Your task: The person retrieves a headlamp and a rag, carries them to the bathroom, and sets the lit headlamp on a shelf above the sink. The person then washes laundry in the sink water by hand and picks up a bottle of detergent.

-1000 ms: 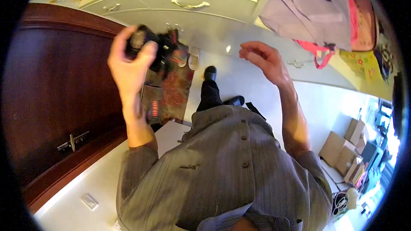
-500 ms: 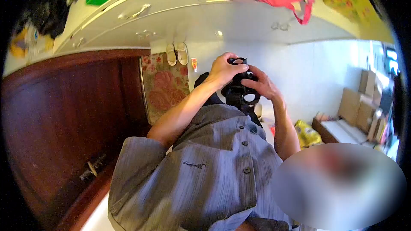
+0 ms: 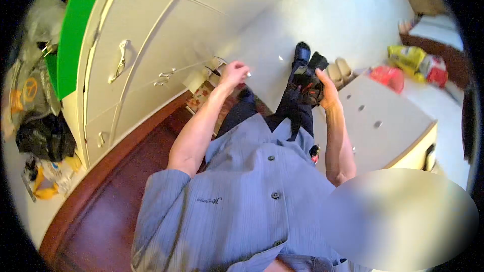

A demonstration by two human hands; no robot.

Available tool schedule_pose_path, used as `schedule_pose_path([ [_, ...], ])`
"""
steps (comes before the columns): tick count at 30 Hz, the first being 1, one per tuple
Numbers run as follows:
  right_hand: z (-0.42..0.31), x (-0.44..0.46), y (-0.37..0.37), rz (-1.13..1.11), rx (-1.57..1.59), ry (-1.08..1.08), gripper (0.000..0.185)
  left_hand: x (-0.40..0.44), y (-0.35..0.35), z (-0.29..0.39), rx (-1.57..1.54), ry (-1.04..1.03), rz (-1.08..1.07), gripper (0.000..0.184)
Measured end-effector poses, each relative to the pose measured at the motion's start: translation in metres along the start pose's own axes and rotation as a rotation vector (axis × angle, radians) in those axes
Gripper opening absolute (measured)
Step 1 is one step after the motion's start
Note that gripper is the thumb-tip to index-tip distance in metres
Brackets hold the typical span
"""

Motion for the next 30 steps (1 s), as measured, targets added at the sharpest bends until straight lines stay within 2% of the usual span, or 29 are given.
schedule_pose_path([
  [2, 0.046, 0.006, -0.001, -0.063, 0.218, 0.053, 0.047, -0.028, 0.045, -0.067, 0.044, 0.144, 0.043, 0.036],
  [4, 0.086, 0.016, -0.005, -0.092, 0.329, 0.072, 0.049, -0.051, 0.075, -0.128, 0.195, 0.227, -0.004, 0.034],
  [6, 0.131, 0.044, 0.022, 0.072, 0.403, 0.031, 0.049, -0.075, 0.087, -0.158, 0.395, 0.291, -0.068, 0.025],
  [8, 0.151, 0.035, 0.012, 0.226, 0.296, 0.064, 0.048, -0.069, 0.094, -0.219, 0.67, 0.175, -0.201, 0.026],
  [9, 0.165, 0.05, 0.019, 0.188, 0.245, 0.05, 0.047, -0.072, 0.084, -0.204, 0.791, 0.195, -0.252, 0.033],
  [10, 0.181, 0.065, 0.028, 0.153, 0.193, 0.031, 0.046, -0.069, 0.071, -0.208, 0.803, 0.203, -0.271, 0.033],
  [11, 0.187, 0.068, 0.031, 0.233, 0.185, 0.03, 0.044, -0.061, 0.06, -0.216, 0.846, 0.222, -0.295, 0.036],
  [12, 0.202, 0.087, 0.036, 0.164, 0.239, -0.009, 0.039, -0.043, 0.048, -0.228, 0.886, 0.235, -0.313, 0.039],
  [13, 0.211, 0.099, 0.042, 0.156, 0.297, -0.016, 0.038, -0.028, 0.035, -0.25, 0.818, 0.317, -0.338, 0.033],
  [17, 0.249, 0.155, 0.08, 0.213, 0.34, -0.036, 0.035, 0.052, -0.014, -0.316, 0.932, 0.286, -0.413, 0.039],
  [18, 0.247, 0.165, 0.081, 0.227, 0.414, 0.019, 0.037, 0.074, -0.022, -0.343, 0.937, 0.295, -0.427, 0.039],
  [20, 0.253, 0.177, 0.091, 0.222, 0.359, -0.002, 0.047, 0.123, -0.034, -0.393, 1.001, 0.268, -0.382, 0.039],
  [22, 0.256, 0.184, 0.103, 0.243, 0.352, -0.016, 0.05, 0.168, -0.051, -0.414, 1.036, 0.285, -0.353, 0.042],
  [23, 0.249, 0.181, 0.102, 0.213, 0.381, -0.013, 0.045, 0.191, -0.051, -0.435, 1.021, 0.282, -0.302, 0.044],
  [24, 0.245, 0.184, 0.108, 0.218, 0.332, -0.031, 0.05, 0.21, -0.053, -0.458, 1.007, 0.278, -0.255, 0.047],
  [26, 0.221, 0.181, 0.116, 0.222, 0.292, -0.014, 0.057, 0.231, -0.063, -0.474, 0.76, 0.453, -0.05, 0.055],
  [27, 0.216, 0.179, 0.122, 0.226, 0.316, 0.011, 0.059, 0.246, -0.062, -0.495, 0.699, 0.472, -0.023, 0.061],
  [28, 0.21, 0.178, 0.128, 0.228, 0.336, 0.035, 0.062, 0.256, -0.06, -0.508, 0.697, 0.488, 0.074, 0.061],
  [30, 0.197, 0.176, 0.137, 0.252, 0.416, 0.078, 0.068, 0.267, -0.059, -0.524, 0.647, 0.54, 0.142, 0.05],
])
Point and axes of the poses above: each hand's wrist, its own x-axis towards the middle knuckle, its own y-axis out of the back of the hand, z = x × y, the point moved 9 cm from there along x, towards the middle knuckle, and after that the axes turned 14 degrees about -y, right-handed, at the moved point
